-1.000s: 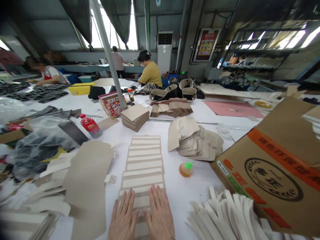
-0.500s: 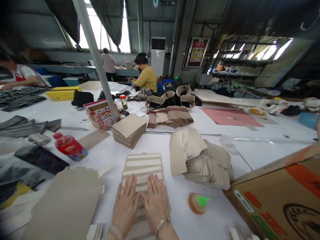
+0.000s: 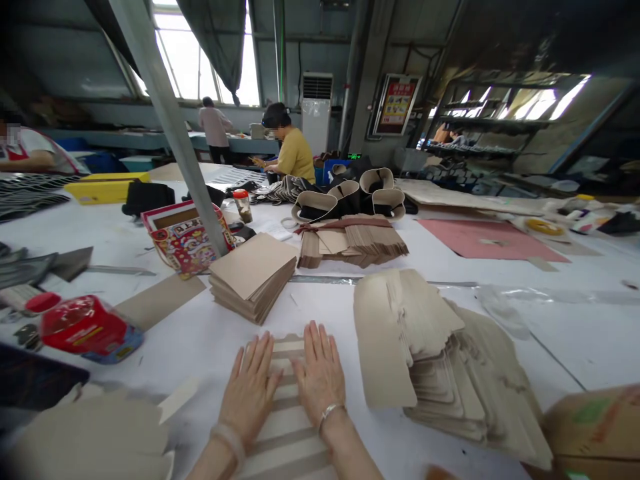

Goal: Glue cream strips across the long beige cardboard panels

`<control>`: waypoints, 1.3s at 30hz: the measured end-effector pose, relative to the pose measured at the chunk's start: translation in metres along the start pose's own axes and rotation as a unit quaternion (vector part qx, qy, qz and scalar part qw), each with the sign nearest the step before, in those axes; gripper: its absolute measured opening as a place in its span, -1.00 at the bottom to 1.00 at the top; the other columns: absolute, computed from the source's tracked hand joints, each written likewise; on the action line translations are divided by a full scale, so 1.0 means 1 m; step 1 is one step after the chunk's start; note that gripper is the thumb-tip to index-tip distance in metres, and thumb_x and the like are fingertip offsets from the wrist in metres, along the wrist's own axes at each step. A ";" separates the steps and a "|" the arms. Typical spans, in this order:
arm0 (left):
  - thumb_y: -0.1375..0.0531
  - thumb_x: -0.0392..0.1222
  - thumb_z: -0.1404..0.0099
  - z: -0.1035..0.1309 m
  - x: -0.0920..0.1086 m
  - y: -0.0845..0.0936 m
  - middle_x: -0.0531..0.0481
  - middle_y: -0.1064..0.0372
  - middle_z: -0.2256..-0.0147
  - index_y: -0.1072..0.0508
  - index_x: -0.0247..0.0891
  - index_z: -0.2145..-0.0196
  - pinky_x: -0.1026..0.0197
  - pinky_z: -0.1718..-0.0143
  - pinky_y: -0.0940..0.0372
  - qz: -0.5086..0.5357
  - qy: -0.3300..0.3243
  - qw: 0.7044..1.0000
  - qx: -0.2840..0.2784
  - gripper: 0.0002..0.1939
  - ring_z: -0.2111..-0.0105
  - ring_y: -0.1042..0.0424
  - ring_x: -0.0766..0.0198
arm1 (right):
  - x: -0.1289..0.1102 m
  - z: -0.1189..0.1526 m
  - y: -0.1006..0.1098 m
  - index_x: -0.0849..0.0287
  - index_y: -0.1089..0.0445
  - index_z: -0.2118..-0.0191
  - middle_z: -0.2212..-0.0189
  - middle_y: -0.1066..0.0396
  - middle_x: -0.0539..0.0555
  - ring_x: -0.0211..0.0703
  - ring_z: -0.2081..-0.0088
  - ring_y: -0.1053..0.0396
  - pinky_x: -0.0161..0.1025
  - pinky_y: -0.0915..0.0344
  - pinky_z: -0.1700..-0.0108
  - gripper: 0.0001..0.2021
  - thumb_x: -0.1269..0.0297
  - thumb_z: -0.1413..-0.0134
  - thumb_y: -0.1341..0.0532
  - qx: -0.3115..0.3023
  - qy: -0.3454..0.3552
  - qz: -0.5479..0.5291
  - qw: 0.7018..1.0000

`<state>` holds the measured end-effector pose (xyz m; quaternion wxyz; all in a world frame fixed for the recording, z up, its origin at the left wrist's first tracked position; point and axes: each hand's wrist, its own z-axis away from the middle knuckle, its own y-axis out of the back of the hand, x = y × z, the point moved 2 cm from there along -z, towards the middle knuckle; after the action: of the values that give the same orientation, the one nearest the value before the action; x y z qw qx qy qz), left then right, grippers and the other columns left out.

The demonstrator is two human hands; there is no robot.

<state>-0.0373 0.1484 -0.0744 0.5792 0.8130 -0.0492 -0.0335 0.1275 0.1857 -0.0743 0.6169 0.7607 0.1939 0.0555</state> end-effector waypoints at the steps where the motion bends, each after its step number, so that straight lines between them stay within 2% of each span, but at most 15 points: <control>1: 0.13 -0.01 -0.29 -0.005 -0.003 -0.011 0.01 0.06 -0.21 0.09 -0.21 -0.21 0.01 -0.15 0.09 0.003 -0.006 1.000 -0.005 -0.43 -0.19 0.06 0.16 | 0.002 -0.007 -0.009 0.18 0.27 -0.26 -0.26 0.21 0.04 -0.02 -0.25 0.22 -0.01 0.16 -0.20 -0.39 0.01 -0.17 0.16 -0.009 0.000 -0.002 1.000; 4: 0.14 0.01 -0.29 -0.007 -0.008 -0.039 0.01 0.06 -0.21 0.07 -0.19 -0.21 0.06 -0.14 0.07 0.013 -0.014 0.999 -0.029 -0.44 -0.19 0.05 0.19 | 0.008 -0.015 -0.030 0.20 0.19 -0.25 -0.25 0.20 0.06 -0.02 -0.25 0.23 -0.02 0.20 -0.20 -0.38 -0.03 -0.16 0.17 -0.039 -0.003 -0.003 0.999; 6: 0.15 0.01 -0.29 -0.007 -0.007 -0.040 0.01 0.05 -0.21 0.03 -0.20 -0.20 0.05 -0.15 0.10 0.025 -0.006 0.998 -0.055 -0.44 -0.19 0.06 0.18 | 0.007 -0.015 -0.026 0.23 0.15 -0.25 -0.25 0.20 0.10 -0.01 -0.25 0.25 -0.01 0.23 -0.20 -0.38 -0.02 -0.16 0.17 -0.073 -0.011 -0.006 0.997; 9: 0.16 0.02 -0.29 -0.009 -0.002 -0.006 -0.06 -0.03 -0.18 -0.05 -0.26 -0.17 -0.03 -0.15 0.16 0.047 0.028 0.993 -0.107 -0.45 -0.18 0.03 0.11 | 0.000 -0.011 0.007 0.26 0.07 -0.23 -0.24 0.13 0.15 0.02 -0.24 0.22 0.05 0.28 -0.18 -0.43 0.05 -0.18 0.16 -0.149 -0.040 -0.017 0.988; 10: 0.16 0.04 -0.29 -0.009 0.000 0.012 -0.09 0.00 -0.19 -0.04 -0.27 -0.18 -0.08 -0.15 0.21 0.054 0.044 0.991 -0.116 -0.43 -0.19 0.07 0.07 | -0.003 -0.007 0.022 0.23 0.10 -0.23 -0.24 0.14 0.13 0.04 -0.24 0.25 0.10 0.30 -0.18 -0.44 0.06 -0.18 0.14 -0.148 -0.060 -0.019 0.987; 12: 0.15 0.09 -0.28 -0.002 0.004 0.053 -0.09 0.12 -0.23 0.05 -0.27 -0.20 -0.15 -0.16 0.33 0.069 0.050 0.992 -0.097 -0.39 -0.21 0.18 0.04 | -0.006 0.014 0.051 0.19 0.18 -0.25 -0.25 0.16 0.11 0.01 -0.25 0.30 0.12 0.36 -0.17 -0.45 0.09 -0.19 0.13 -0.103 -0.068 -0.029 0.992; 14: 0.09 0.13 -0.25 0.020 0.011 0.099 -0.06 0.14 -0.23 0.03 -0.24 -0.19 -0.14 -0.17 0.39 0.084 0.020 0.993 -0.086 -0.36 -0.22 0.22 0.03 | -0.006 0.056 0.078 0.19 0.12 -0.23 -0.20 0.01 0.13 -0.07 -0.22 0.15 0.07 0.31 -0.18 -0.47 0.11 -0.19 0.13 -0.086 -0.052 -0.072 0.992; 16: 0.04 0.10 -0.24 0.062 0.020 0.142 -0.06 0.04 -0.20 -0.07 -0.20 -0.15 -0.09 -0.17 0.34 0.093 0.019 0.991 -0.093 -0.42 -0.20 0.13 0.07 | -0.002 0.118 0.100 0.20 -0.07 -0.15 -0.08 -0.21 0.15 -0.11 -0.12 -0.09 -0.03 0.11 -0.16 -0.52 0.09 -0.16 0.07 -0.098 -0.050 -0.135 0.985; 18: 0.02 0.03 -0.26 0.124 0.031 0.174 -0.06 -0.10 -0.13 -0.18 -0.16 -0.07 -0.03 -0.15 0.20 0.098 0.053 0.988 -0.106 -0.55 -0.14 -0.03 0.13 | 0.003 0.192 0.118 0.22 -0.20 -0.05 0.03 -0.32 0.16 -0.11 -0.02 -0.21 -0.13 -0.08 -0.07 -0.57 0.11 -0.13 0.01 -0.110 -0.063 -0.174 0.977; 20: 0.00 -0.01 -0.25 0.194 0.045 0.189 -0.07 -0.23 -0.03 -0.26 -0.15 0.01 0.04 -0.05 0.01 0.105 0.103 0.982 -0.123 -0.62 -0.04 -0.18 0.16 | 0.007 0.264 0.129 0.21 -0.25 0.01 0.08 -0.35 0.16 -0.09 0.02 -0.25 -0.16 -0.15 -0.01 -0.64 0.16 -0.11 -0.02 -0.120 -0.076 -0.171 0.975; 23: -0.05 -0.04 -0.21 0.288 0.071 0.192 -0.05 -0.32 0.09 -0.32 -0.16 0.09 0.14 0.10 -0.13 0.137 0.134 0.966 -0.173 -0.68 0.07 -0.28 0.18 | 0.006 0.347 0.139 0.16 -0.28 0.06 0.11 -0.36 0.14 -0.04 0.05 -0.26 -0.13 -0.18 0.04 -0.69 0.22 -0.07 -0.06 -0.160 -0.059 -0.145 0.975; 26: -0.10 -0.11 -0.16 0.345 0.100 0.192 -0.02 -0.33 0.11 -0.33 -0.14 0.11 0.14 0.11 -0.13 0.165 0.143 0.948 -0.229 -0.69 0.08 -0.28 0.19 | -0.003 0.392 0.148 0.12 -0.28 0.07 0.12 -0.35 0.12 -0.02 0.06 -0.25 -0.12 -0.18 0.05 -0.69 0.28 0.00 -0.11 -0.199 -0.029 -0.132 0.971; 28: -0.11 -0.16 -0.13 0.362 0.118 0.196 -0.03 -0.32 0.10 -0.32 -0.15 0.10 0.14 0.09 -0.11 0.171 0.146 0.939 -0.259 -0.67 0.07 -0.26 0.20 | -0.011 0.406 0.155 0.11 -0.27 0.07 0.11 -0.33 0.11 -0.03 0.05 -0.23 -0.13 -0.15 0.03 -0.66 0.32 0.04 -0.15 -0.218 -0.013 -0.131 0.967; 33: -0.14 -0.16 -0.10 0.381 0.152 0.209 0.00 -0.29 0.11 -0.31 -0.12 0.12 0.15 0.08 -0.06 0.171 0.125 0.933 -0.292 -0.66 0.08 -0.25 0.22 | -0.022 0.427 0.173 0.09 -0.27 0.11 0.13 -0.30 0.09 -0.04 0.08 -0.21 -0.14 -0.09 0.03 -0.66 0.30 0.08 -0.21 -0.237 -0.007 -0.127 0.963; 39: -0.16 -0.16 -0.07 0.399 0.177 0.205 0.00 -0.21 0.03 -0.28 -0.11 0.08 0.15 0.03 0.04 0.185 0.140 0.913 -0.337 -0.60 0.01 -0.16 0.19 | -0.019 0.451 0.172 0.11 -0.27 0.20 0.19 -0.30 0.08 0.01 0.13 -0.20 -0.08 -0.03 0.04 -0.55 0.13 0.29 -0.35 -0.260 -0.019 -0.077 0.962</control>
<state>0.0853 -0.3140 -0.0107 0.8153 0.5426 -0.1028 0.1742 0.2948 -0.2629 -0.0106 0.7996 0.5577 0.2187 0.0420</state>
